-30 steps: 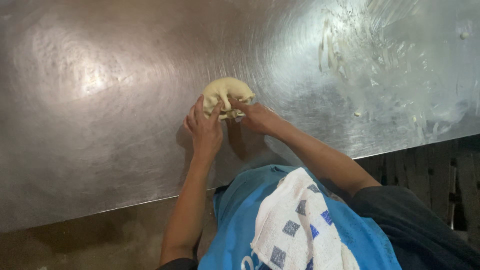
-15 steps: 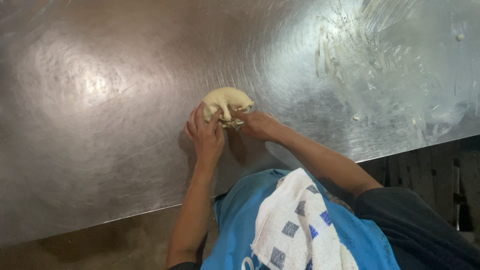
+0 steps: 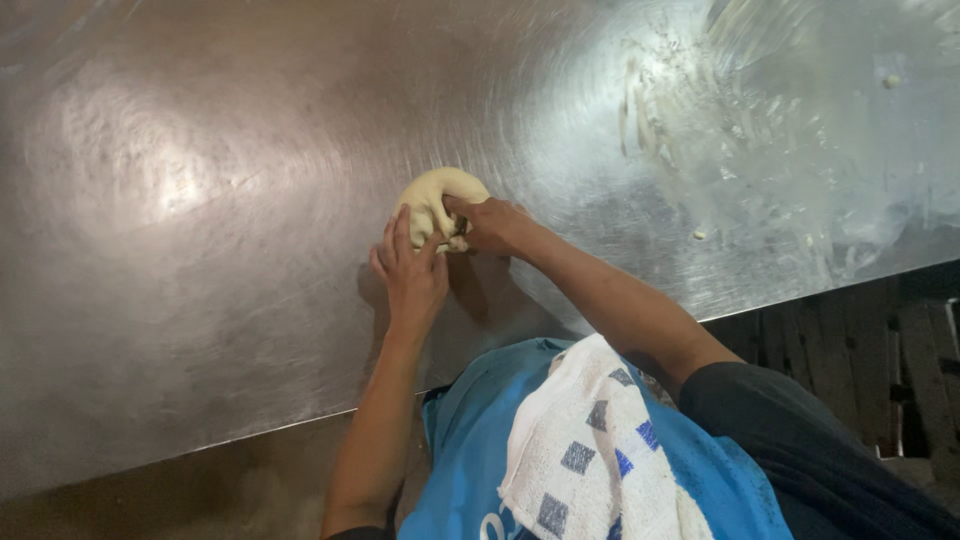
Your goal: The person manipulates and stretches a piece of dough on a metal table by hand, rolling and shaping it into a long cylinder.
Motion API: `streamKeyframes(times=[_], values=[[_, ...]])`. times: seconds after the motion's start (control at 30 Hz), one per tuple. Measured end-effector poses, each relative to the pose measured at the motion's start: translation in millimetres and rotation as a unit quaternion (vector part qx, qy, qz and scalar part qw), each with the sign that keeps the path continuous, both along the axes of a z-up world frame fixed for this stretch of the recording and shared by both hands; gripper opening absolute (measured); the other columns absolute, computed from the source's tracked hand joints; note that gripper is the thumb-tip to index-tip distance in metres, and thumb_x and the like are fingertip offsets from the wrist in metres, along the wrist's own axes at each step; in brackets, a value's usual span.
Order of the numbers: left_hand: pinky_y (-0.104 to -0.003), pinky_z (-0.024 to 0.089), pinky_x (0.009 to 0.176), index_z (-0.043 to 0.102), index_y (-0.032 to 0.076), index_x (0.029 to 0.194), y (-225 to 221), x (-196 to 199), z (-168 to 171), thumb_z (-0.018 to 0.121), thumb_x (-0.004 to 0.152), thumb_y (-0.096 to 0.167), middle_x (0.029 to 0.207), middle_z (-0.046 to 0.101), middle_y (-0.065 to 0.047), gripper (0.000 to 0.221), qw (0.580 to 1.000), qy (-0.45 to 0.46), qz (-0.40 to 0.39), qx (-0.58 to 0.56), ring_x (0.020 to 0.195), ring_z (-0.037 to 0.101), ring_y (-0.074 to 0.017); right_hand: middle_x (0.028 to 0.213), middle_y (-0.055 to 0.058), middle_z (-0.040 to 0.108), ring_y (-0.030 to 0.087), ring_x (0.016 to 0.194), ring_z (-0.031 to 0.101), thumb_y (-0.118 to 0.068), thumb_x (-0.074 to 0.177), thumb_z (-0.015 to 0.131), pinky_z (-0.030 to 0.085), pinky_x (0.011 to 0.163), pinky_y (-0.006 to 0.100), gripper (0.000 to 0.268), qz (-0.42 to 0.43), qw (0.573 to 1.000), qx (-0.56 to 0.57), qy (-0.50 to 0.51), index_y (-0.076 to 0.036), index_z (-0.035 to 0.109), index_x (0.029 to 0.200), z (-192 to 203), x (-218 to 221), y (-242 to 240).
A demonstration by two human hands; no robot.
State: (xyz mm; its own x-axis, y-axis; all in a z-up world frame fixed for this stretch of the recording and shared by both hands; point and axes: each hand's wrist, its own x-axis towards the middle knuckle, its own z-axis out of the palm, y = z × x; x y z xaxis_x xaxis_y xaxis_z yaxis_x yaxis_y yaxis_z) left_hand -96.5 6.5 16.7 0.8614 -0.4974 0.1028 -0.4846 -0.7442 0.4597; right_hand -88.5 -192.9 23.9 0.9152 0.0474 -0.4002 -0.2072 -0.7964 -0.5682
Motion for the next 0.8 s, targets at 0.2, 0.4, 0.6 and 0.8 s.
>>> streamKeyframes(times=[0.2, 0.4, 0.6, 0.8], values=[[-0.043, 0.041, 0.119, 0.059, 0.002, 0.143, 16, -39, 136, 0.065, 0.099, 0.009, 0.150, 0.058, -0.019, 0.045, 0.943, 0.056, -0.054, -0.325, 0.140, 0.056, -0.0374, 0.106, 0.021, 0.072, 0.038, 0.092, 0.071, -0.038, 0.095, 0.062, 0.054, 0.075, 0.052, 0.075, -0.012, 0.999, -0.031, -0.022, -0.036, 0.025, 0.160, -24, -36, 5], [-0.044, 0.041, 0.119, 0.059, 0.002, 0.141, 1, -36, 247, 0.060, 0.100, 0.015, 0.147, 0.059, -0.019, 0.043, 0.826, -0.035, -0.306, -0.473, 0.139, 0.056, -0.0364, 0.104, 0.020, 0.072, 0.038, 0.090, 0.073, -0.019, 0.095, 0.054, 0.055, 0.075, 0.051, 0.073, -0.029, 0.999, -0.023, -0.009, -0.035, 0.029, 0.162, 5, -57, 17], [-0.045, 0.041, 0.119, 0.060, 0.001, 0.140, -23, -25, 278, 0.055, 0.102, 0.021, 0.145, 0.060, -0.019, 0.044, 0.749, -0.041, -0.424, -0.508, 0.138, 0.057, -0.0354, 0.150, 0.017, 0.049, 0.037, 0.132, 0.052, -0.034, 0.094, 0.064, 0.044, 0.105, 0.055, 0.063, -0.030, 0.976, -0.111, -0.187, -0.012, 0.042, 0.150, 10, -56, 46], [-0.045, 0.041, 0.119, 0.061, 0.001, 0.139, 4, -34, 305, 0.051, 0.103, 0.028, 0.143, 0.061, -0.018, 0.046, 0.711, -0.009, -0.454, -0.536, 0.137, 0.057, -0.0344, 0.163, 0.008, 0.035, 0.034, 0.146, 0.037, -0.049, 0.092, 0.061, 0.035, 0.103, 0.064, 0.073, -0.044, 0.985, -0.075, -0.151, -0.014, 0.039, 0.152, 4, -54, 49]])
